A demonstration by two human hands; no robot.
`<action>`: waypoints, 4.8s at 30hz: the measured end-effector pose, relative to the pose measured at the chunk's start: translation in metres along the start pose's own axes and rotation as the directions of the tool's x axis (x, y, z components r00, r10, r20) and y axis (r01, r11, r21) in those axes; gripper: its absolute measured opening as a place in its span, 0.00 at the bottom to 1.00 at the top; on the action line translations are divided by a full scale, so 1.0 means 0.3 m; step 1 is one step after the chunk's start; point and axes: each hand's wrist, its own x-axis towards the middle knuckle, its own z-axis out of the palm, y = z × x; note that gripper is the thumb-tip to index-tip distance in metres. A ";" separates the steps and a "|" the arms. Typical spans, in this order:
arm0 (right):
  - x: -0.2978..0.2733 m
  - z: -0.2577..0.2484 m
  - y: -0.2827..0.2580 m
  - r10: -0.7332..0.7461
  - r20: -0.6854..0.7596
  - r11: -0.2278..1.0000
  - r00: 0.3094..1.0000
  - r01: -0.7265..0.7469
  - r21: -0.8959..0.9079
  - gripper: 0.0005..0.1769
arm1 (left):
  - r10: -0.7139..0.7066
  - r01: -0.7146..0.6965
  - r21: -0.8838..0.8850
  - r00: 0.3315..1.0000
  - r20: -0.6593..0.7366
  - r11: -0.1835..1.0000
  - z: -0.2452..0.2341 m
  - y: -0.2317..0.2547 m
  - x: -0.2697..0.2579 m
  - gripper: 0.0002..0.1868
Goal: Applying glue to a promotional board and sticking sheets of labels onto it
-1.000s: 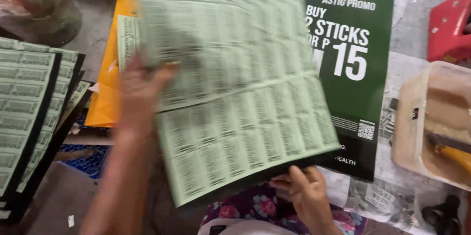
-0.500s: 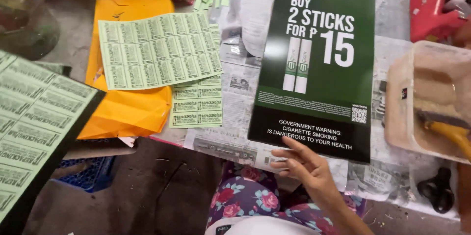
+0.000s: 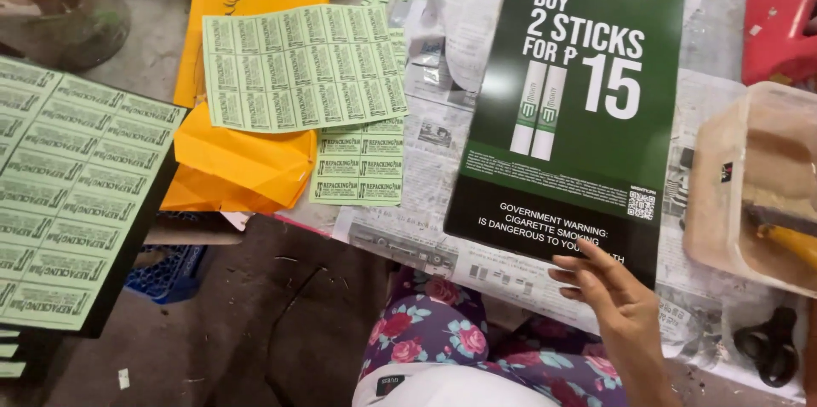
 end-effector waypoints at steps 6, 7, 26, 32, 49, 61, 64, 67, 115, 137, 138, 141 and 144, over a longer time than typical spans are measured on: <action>0.024 0.075 0.101 -0.338 0.377 0.910 0.862 0.401 -0.101 0.26 | 0.529 -0.599 0.324 0.800 0.284 0.732 0.481 0.162 -0.089 0.07; 0.019 0.072 0.093 -0.339 0.378 0.910 0.861 0.403 -0.101 0.26 | 0.528 -0.598 0.325 0.801 0.283 0.733 0.575 0.136 -0.097 0.07; 0.031 -0.105 0.162 -0.341 0.281 0.845 0.897 0.424 -0.326 0.29 | 0.032 -0.038 0.027 0.976 0.215 0.999 0.873 0.379 0.097 0.32; 0.042 -0.095 0.214 -0.470 0.434 0.604 0.769 0.639 -0.477 0.29 | -0.026 0.029 -0.032 0.997 0.076 0.999 0.987 0.498 0.200 0.38; 0.084 -0.046 0.178 -0.536 0.465 0.466 0.704 0.707 -0.532 0.27 | -0.102 0.029 0.116 0.713 0.694 0.993 1.324 0.827 0.395 0.16; 0.136 -0.025 0.109 -0.507 0.524 0.451 0.684 0.729 -0.515 0.30 | 0.096 -0.149 -0.002 0.626 0.774 0.989 1.388 0.798 0.479 0.45; 0.133 -0.007 0.107 -0.525 0.551 0.436 0.649 0.761 -0.480 0.30 | 0.036 -0.058 -0.003 0.576 0.817 0.998 1.269 0.771 0.436 0.54; 0.130 0.015 0.131 -0.542 0.564 0.429 0.623 0.782 -0.452 0.31 | 0.184 0.033 -0.302 0.728 0.661 0.953 1.037 0.719 0.277 0.61; 0.053 -0.063 0.152 -0.556 0.514 0.410 0.654 0.753 -0.514 0.26 | 0.543 -0.670 0.260 0.727 0.421 0.695 0.887 -0.266 -0.069 0.04; 0.069 -0.042 0.201 -0.576 0.536 0.403 0.617 0.785 -0.470 0.28 | 0.515 -0.610 0.384 0.792 0.329 0.693 0.689 -0.134 -0.081 0.06; 0.073 -0.048 0.225 -0.576 0.538 0.403 0.615 0.787 -0.467 0.29 | 0.509 -0.604 0.394 0.797 0.326 0.693 0.669 -0.127 -0.087 0.06; 0.074 -0.044 0.212 -0.565 0.540 0.412 0.624 0.780 -0.470 0.28 | 0.487 -0.583 0.423 0.812 0.321 0.694 0.609 -0.105 -0.119 0.08; 0.083 -0.028 0.208 -0.586 0.568 0.389 0.577 0.816 -0.428 0.28 | 0.468 -0.564 0.443 0.826 0.314 0.697 0.561 -0.066 -0.154 0.09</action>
